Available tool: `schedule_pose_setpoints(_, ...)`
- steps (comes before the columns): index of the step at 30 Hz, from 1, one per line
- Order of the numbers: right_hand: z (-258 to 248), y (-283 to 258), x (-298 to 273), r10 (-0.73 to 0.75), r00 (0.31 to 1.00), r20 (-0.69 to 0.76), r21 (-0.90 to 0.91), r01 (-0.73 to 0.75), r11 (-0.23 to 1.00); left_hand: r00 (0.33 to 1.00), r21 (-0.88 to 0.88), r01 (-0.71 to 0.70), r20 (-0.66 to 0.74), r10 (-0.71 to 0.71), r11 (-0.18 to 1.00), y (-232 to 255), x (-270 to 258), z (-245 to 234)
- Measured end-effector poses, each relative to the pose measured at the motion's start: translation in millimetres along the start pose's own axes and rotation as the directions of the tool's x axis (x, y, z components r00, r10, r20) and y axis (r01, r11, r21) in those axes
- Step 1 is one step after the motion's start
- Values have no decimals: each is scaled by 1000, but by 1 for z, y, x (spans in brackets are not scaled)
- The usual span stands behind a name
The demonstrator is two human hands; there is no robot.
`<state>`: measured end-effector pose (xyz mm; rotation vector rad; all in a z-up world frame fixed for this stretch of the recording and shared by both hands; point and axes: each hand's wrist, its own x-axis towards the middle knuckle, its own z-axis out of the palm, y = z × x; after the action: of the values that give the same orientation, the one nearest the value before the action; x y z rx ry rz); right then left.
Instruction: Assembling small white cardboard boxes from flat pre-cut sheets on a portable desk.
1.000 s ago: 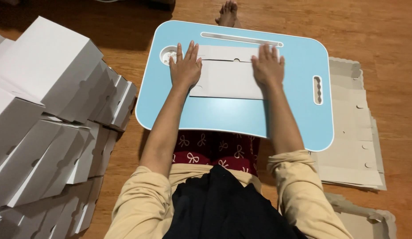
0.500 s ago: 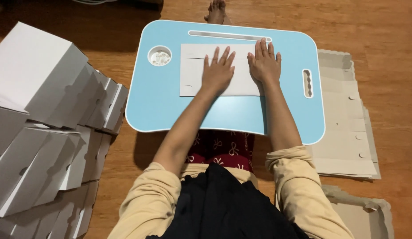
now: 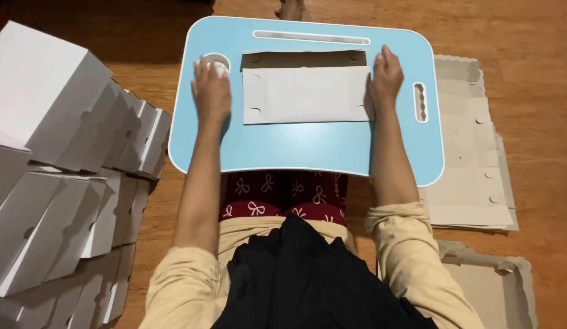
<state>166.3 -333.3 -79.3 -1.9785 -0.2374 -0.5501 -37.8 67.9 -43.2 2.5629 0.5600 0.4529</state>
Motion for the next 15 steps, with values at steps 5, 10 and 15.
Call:
schedule_pose_setpoints(5,-37,-20,-30,241,970,10,262,-235,936,994,-257,-86,-90,65,963,-17,-39,6)
schedule_pose_setpoints(10,-49,-42,-50,49,996,78,142,-60,988,1000,-330,13,-10,-17,944,8,-54,6)
schedule_pose_setpoints(15,-72,-75,-67,73,989,133,301,-110,947,978,-589,-191,-185,99,785,39,-75,-30)
